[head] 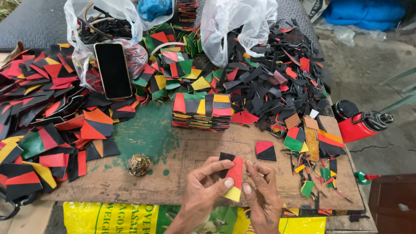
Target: The person assembles small multi-colored leather pouches by hand. They pick up individual pieces, fold and press them together, and place the finished pouches into a growing stack on the table.
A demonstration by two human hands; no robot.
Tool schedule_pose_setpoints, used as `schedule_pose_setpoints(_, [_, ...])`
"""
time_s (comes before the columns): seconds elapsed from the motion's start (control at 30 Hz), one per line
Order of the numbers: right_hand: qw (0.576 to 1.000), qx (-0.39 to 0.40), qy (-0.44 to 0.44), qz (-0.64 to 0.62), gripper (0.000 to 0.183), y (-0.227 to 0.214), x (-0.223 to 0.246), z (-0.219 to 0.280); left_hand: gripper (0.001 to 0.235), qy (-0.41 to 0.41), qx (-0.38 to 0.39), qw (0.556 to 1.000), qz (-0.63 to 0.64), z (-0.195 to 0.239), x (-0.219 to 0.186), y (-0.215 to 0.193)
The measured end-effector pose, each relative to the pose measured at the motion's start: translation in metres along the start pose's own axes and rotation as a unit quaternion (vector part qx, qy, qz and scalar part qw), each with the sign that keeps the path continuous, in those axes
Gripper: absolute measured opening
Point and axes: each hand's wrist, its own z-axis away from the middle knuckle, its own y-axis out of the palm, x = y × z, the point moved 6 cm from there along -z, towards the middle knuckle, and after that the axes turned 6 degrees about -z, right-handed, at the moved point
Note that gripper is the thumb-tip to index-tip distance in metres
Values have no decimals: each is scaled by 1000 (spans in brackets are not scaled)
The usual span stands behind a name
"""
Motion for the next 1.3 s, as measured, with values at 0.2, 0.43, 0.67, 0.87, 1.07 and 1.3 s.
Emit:
schedule_pose_setpoints(0.2, [1000, 12, 6, 15, 43, -3, -4, 1, 34, -9, 0, 999, -38, 0, 1, -1])
schedule_pose_setpoints(0.43, [996, -13, 12, 88, 41, -1, 1, 15, 36, 5, -33, 998, -47, -6, -1, -8])
schedule_pose_setpoints(0.67, [991, -6, -22, 135, 42, 2, 14, 9, 39, 8, -34, 996, -80, -5, 0, -9])
schedule_pose_setpoints(0.87, [977, -20, -82, 198, 42, 10, 29, 12, 45, 14, -64, 995, -78, -7, 5, -16])
schedule_pose_setpoints(1.07, [969, -28, -109, 221, 43, 12, 40, 10, 44, 31, -74, 994, -77, -7, 6, -16])
schedule_pose_setpoints(1.3, [965, -53, -96, 236, 52, 7, 41, 13, 44, 17, -89, 993, -75, -8, 1, -16])
